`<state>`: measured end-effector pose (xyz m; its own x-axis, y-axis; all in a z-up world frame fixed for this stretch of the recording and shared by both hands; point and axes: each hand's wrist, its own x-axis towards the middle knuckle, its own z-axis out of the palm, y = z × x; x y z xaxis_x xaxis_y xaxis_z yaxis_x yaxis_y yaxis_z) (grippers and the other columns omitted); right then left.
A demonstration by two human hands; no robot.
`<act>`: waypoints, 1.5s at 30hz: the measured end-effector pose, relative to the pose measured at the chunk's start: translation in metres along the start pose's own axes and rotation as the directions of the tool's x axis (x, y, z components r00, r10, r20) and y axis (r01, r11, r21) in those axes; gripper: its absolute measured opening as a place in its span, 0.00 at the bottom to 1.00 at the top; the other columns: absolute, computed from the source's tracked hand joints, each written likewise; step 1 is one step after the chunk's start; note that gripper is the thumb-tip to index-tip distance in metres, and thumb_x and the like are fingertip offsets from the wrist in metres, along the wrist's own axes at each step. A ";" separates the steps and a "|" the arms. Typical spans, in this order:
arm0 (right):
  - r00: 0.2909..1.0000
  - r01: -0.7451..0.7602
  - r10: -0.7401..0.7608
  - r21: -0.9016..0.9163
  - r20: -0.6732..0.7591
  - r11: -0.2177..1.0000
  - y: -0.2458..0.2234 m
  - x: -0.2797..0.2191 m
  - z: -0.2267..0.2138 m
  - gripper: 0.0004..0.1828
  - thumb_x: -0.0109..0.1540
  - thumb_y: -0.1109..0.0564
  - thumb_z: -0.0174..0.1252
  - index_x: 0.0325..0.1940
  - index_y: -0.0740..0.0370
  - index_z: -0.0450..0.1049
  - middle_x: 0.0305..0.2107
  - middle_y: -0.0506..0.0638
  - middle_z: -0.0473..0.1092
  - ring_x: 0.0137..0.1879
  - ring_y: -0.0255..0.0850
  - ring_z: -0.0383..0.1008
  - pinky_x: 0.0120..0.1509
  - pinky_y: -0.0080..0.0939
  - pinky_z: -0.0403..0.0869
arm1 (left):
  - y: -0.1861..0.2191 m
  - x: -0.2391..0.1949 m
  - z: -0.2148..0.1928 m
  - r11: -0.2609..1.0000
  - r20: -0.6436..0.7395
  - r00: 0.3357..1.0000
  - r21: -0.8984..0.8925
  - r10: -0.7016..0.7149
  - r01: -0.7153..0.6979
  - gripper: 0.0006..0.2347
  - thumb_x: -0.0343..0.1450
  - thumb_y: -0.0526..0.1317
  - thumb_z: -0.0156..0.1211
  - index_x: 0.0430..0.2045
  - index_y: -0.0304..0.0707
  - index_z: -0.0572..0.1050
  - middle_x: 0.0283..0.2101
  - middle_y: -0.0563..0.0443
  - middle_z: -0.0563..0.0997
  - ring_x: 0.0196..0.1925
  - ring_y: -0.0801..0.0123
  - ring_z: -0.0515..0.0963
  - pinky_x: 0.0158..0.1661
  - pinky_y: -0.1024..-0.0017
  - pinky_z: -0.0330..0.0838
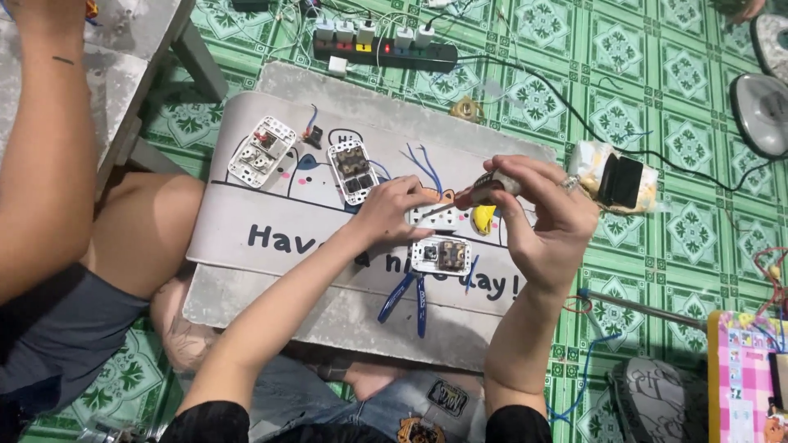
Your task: The person assembles electrical socket units by inserting wires into terminals and tightening screws with a screwdriver. They handle multiple socket housings and wires, using pliers to strip or adjust wires as needed.
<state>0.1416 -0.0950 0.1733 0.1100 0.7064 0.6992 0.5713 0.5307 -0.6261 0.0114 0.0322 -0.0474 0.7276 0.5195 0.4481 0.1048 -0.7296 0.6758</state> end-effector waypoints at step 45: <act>0.995 0.064 -0.082 -0.256 -0.061 0.965 0.010 0.003 -0.032 0.12 0.64 0.76 0.61 0.52 0.79 0.76 0.44 0.71 0.74 0.47 0.59 0.80 0.46 0.51 0.82 | 0.013 0.004 -0.014 0.998 0.115 0.992 0.004 0.055 -0.056 0.15 0.67 0.57 0.64 0.44 0.58 0.84 0.32 0.55 0.69 0.37 0.65 0.75 0.42 0.68 0.72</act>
<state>0.1740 -0.1030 0.1801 0.1118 0.6305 0.7681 0.7660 0.4376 -0.4708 0.0064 0.0310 -0.0292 0.8052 0.4243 0.4143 0.0667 -0.7590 0.6477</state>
